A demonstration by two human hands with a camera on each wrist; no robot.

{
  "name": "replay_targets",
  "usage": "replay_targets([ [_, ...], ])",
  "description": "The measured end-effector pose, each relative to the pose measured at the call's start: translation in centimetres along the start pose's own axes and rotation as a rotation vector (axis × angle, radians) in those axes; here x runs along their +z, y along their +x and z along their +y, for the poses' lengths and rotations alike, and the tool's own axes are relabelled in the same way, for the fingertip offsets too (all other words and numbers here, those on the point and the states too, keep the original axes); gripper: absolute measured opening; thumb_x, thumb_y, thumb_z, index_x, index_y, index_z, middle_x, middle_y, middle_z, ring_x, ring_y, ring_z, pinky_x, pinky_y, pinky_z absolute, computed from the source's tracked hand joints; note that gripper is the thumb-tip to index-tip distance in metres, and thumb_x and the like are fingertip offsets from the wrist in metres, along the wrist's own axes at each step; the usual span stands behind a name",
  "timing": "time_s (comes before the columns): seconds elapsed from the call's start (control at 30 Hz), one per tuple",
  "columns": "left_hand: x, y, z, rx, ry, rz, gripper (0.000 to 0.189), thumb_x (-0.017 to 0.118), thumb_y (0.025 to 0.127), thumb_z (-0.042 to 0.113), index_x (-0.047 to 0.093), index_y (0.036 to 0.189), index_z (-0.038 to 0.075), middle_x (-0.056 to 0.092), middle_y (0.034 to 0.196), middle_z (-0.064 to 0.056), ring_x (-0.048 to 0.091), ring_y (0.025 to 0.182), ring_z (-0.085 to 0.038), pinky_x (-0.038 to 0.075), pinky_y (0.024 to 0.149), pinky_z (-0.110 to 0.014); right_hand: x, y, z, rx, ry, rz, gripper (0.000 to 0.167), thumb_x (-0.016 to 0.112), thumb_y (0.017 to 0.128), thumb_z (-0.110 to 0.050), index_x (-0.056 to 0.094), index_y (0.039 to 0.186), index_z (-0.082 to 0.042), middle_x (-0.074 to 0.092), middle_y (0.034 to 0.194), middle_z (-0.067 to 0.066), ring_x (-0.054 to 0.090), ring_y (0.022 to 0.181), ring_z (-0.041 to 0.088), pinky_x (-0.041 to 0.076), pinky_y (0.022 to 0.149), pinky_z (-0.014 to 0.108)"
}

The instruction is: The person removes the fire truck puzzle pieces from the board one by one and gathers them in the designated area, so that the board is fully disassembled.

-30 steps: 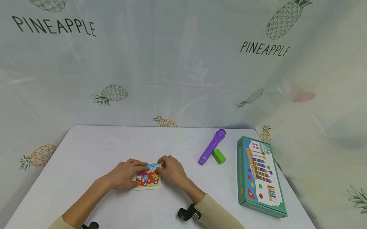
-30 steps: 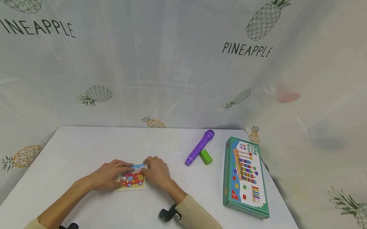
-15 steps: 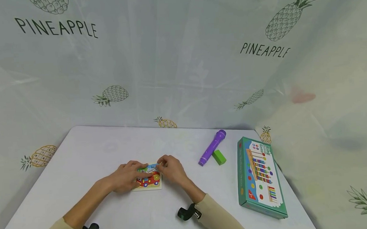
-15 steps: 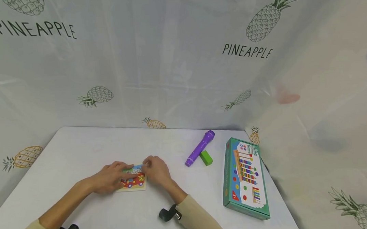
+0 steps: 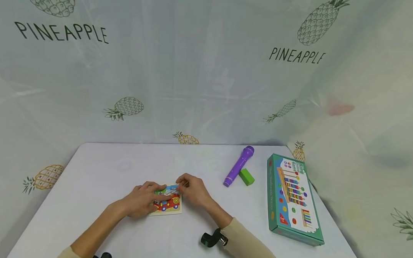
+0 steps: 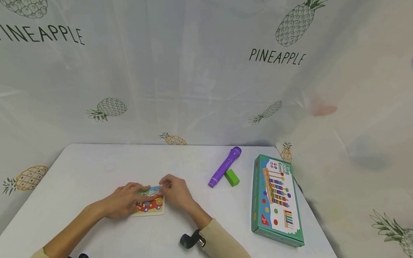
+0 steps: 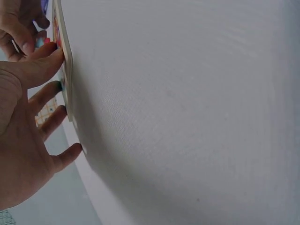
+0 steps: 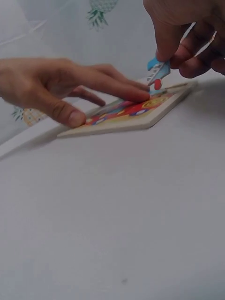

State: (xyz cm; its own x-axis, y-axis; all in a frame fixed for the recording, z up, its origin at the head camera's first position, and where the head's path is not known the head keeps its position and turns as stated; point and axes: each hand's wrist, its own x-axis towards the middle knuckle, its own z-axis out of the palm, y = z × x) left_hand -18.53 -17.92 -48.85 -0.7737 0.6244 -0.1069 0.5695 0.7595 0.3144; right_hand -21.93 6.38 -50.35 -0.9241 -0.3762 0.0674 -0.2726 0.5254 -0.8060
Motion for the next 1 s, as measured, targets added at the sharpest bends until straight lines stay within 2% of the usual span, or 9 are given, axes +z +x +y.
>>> replay_targets([
  [0.1,0.1,0.1,0.0,0.002,0.001,0.000,0.054,0.072,0.092,0.024,0.057,0.141,0.042,0.045,0.154,-0.006,0.037,0.137,-0.037,0.039,0.096,-0.069,-0.9,0.1,0.0,0.004,-0.036,-0.011,0.014,0.067,0.097,-0.016,0.072,0.109,-0.015,0.068,0.091,-0.008,0.060,0.082,0.004,0.050,0.067,0.020],
  [0.27,0.2,0.1,-0.1,-0.002,0.014,0.002,0.054,0.072,0.093,0.027,0.057,0.141,0.044,0.045,0.154,-0.006,0.038,0.137,-0.037,0.039,0.096,-0.069,-3.3,0.4,0.1,0.026,-0.094,-0.036,0.010,0.069,0.096,-0.018,0.074,0.104,-0.016,0.068,0.088,-0.008,0.059,0.077,0.007,0.049,0.064,0.022],
  [0.6,0.3,0.1,0.0,0.000,0.003,0.011,0.054,0.071,0.092,0.023,0.058,0.141,0.041,0.047,0.153,-0.008,0.037,0.138,-0.038,0.038,0.098,-0.069,-7.9,0.9,1.1,0.051,-0.328,-0.102,0.005,0.074,0.090,-0.017,0.074,0.088,-0.013,0.068,0.078,-0.007,0.057,0.070,0.010,0.047,0.063,0.026],
  [0.83,0.1,-0.1,0.1,0.019,-0.019,0.017,0.055,0.071,0.092,0.020,0.057,0.142,0.041,0.046,0.153,-0.009,0.037,0.138,-0.038,0.038,0.096,-0.070,-8.9,0.8,1.6,0.095,-0.522,-0.115,0.005,0.076,0.089,-0.020,0.077,0.088,-0.015,0.070,0.081,-0.006,0.058,0.071,0.010,0.048,0.066,0.029],
  [1.0,0.1,-0.2,0.1,0.026,-0.014,0.021,0.053,0.071,0.093,0.023,0.058,0.141,0.041,0.046,0.154,-0.008,0.037,0.138,-0.038,0.038,0.097,-0.069,-9.0,0.8,1.9,0.125,-0.613,-0.106,0.005,0.076,0.089,-0.019,0.078,0.090,-0.015,0.072,0.085,-0.003,0.059,0.072,0.012,0.049,0.067,0.031],
])
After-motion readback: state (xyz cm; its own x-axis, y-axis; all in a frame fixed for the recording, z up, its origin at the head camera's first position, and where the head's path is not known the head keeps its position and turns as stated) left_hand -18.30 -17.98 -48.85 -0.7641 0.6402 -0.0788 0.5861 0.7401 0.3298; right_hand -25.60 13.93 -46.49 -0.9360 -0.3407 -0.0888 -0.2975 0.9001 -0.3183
